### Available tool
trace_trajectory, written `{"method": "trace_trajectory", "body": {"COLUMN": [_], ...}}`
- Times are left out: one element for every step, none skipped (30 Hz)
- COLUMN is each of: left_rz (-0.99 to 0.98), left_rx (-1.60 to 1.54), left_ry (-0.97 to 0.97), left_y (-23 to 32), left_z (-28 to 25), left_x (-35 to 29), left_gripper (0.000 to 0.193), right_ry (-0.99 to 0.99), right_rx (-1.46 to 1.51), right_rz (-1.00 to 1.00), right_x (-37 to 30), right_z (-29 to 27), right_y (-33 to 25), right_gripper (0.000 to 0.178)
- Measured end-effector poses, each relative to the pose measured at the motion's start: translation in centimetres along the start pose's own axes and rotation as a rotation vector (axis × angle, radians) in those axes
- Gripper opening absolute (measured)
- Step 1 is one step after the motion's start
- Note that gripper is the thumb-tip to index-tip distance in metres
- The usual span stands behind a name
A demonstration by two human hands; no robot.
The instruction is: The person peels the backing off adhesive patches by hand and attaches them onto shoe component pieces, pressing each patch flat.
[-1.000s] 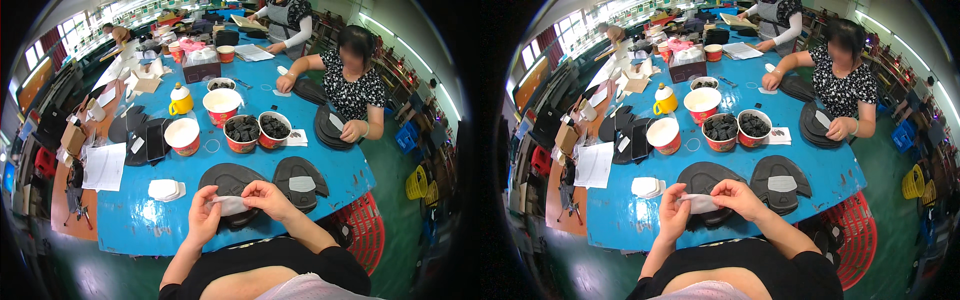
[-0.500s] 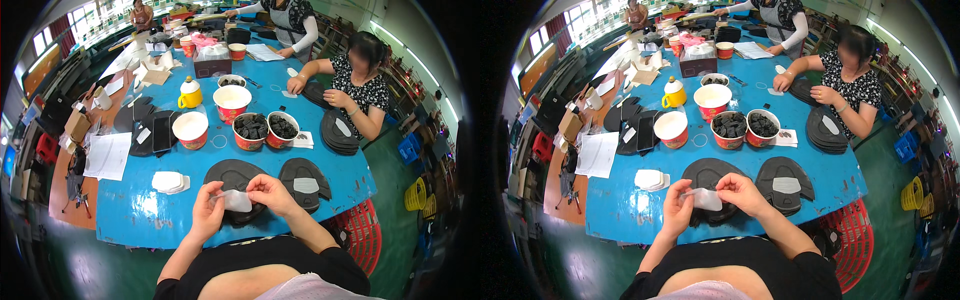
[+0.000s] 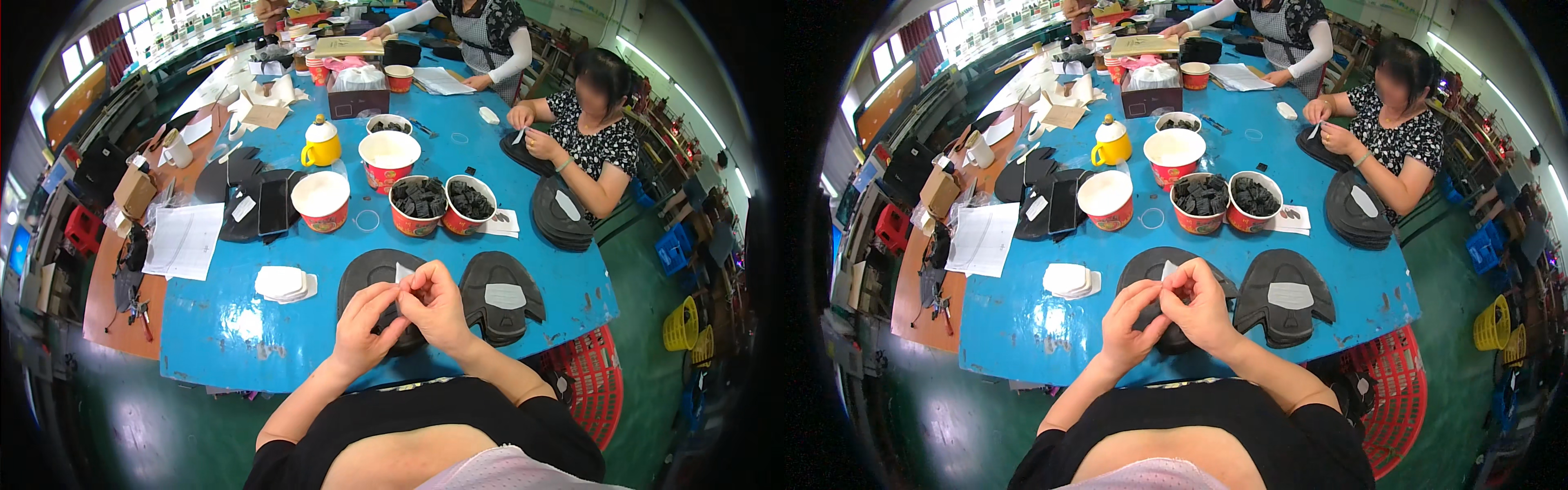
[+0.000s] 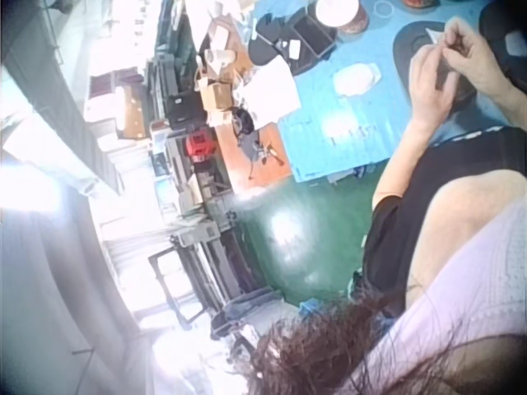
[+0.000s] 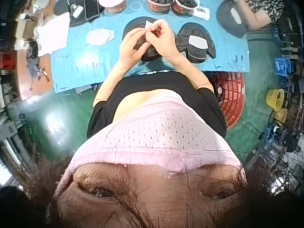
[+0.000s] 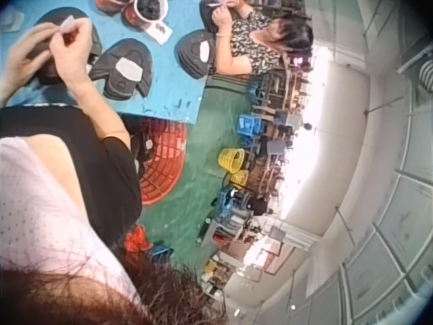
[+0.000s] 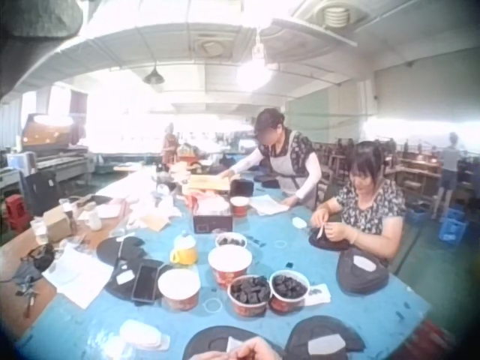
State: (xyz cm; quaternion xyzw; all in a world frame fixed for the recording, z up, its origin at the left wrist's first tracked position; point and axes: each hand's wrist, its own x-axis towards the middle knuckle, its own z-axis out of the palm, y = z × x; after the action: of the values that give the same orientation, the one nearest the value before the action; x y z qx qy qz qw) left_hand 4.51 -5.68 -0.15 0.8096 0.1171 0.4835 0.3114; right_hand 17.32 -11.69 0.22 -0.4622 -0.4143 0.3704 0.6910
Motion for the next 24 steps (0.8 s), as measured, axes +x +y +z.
{"method": "trace_trajectory", "body": {"left_rz": [-0.021,-0.025,-0.049,-0.073,-0.076,-0.171,-0.266,-0.267,-0.326,-0.383,-0.437,-0.439,-0.462,-0.483,-0.485,-0.499,-0.511,-0.513,-0.51,-0.507,-0.509,-0.495,-0.48,-0.48], "left_rx": [-0.016,-0.015,-0.04,-0.065,-0.066,-0.198,-0.331,-0.33,-0.457,-0.583,-0.709,-0.71,-0.754,-0.797,-0.796,-0.815,-0.833,-0.832,-0.823,-0.813,-0.813,-0.802,-0.791,-0.791], "left_ry": [0.021,0.019,0.017,0.015,0.015,0.025,0.036,0.037,0.053,0.069,0.085,0.085,0.068,0.05,0.051,0.052,0.053,0.054,0.05,0.046,0.045,0.054,0.063,0.062], "left_y": [0.0,0.0,-0.1,-0.1,0.0,-0.1,-0.1,-0.2,0.0,0.1,0.2,0.1,0.0,-0.1,-0.1,-0.2,-0.3,-0.2,-0.1,-0.1,-0.1,-0.1,-0.2,-0.2], "left_z": [0.1,0.2,0.2,0.2,0.3,0.4,0.5,0.5,0.4,0.3,0.2,0.1,-0.1,-0.2,-0.2,-0.3,-0.3,-0.4,-0.4,-0.5,-0.4,-0.2,0.0,0.2], "left_x": [-0.2,-0.4,-0.5,-0.5,-0.6,-0.6,-0.6,-0.5,-0.4,-0.3,0.0,0.1,0.3,0.5,0.4,0.3,0.4,0.3,0.2,0.2,0.1,0.0,-0.1,-0.1], "left_gripper": [0.045,0.045,0.045,0.044,0.044,0.043,0.041,0.041,0.036,0.03,0.024,0.024,0.021,0.017,0.017,0.016,0.015,0.015,0.014,0.013,0.013,0.012,0.011,0.011], "right_ry": [0.001,-0.007,-0.014,-0.013,-0.004,0.004,0.005,-0.003,-0.013,-0.016,-0.054,-0.087,-0.087,-0.086,-0.084,-0.086,-0.097,-0.106,-0.107,-0.113,-0.117,-0.117,-0.109,-0.101], "right_rx": [0.001,0.083,0.165,0.166,0.21,0.254,0.255,0.191,0.129,0.13,0.068,0.004,0.003,0.018,0.034,0.035,-0.007,-0.05,-0.048,-0.074,-0.1,-0.098,-0.113,-0.129], "right_rz": [0.003,0.023,0.041,0.044,0.064,0.084,0.086,0.063,0.036,0.032,-0.007,-0.039,-0.039,-0.058,-0.072,-0.072,-0.09,-0.103,-0.103,-0.104,-0.101,-0.1,-0.112,-0.126], "right_x": [-0.1,-0.1,-0.1,-0.1,0.0,0.0,0.0,0.1,0.0,0.0,0.0,-0.1,-0.1,0.0,-0.1,-0.2,-0.1,-0.3,-0.4,-0.4,-0.6,-0.7,-0.8,-0.8], "right_z": [0.0,0.0,0.0,0.1,0.1,0.2,0.1,0.1,0.0,0.0,-0.1,-0.2,-0.2,-0.1,0.0,0.0,-0.1,-0.2,-0.3,-0.5,-0.6,-0.6,-0.6,-0.6], "right_y": [0.0,-0.1,-0.1,-0.3,-0.5,-0.5,-0.5,-0.4,-0.6,-0.6,-0.6,-0.5,-0.5,-0.5,-0.5,-0.5,-0.6,-0.7,-0.6,-0.6,-0.6,-0.6,-0.7,-0.8], "right_gripper": [0.022,0.021,0.02,0.02,0.018,0.017,0.017,0.016,0.016,0.016,0.016,0.016,0.016,0.015,0.014,0.014,0.014,0.013,0.013,0.013,0.013,0.013,0.012,0.012]}}
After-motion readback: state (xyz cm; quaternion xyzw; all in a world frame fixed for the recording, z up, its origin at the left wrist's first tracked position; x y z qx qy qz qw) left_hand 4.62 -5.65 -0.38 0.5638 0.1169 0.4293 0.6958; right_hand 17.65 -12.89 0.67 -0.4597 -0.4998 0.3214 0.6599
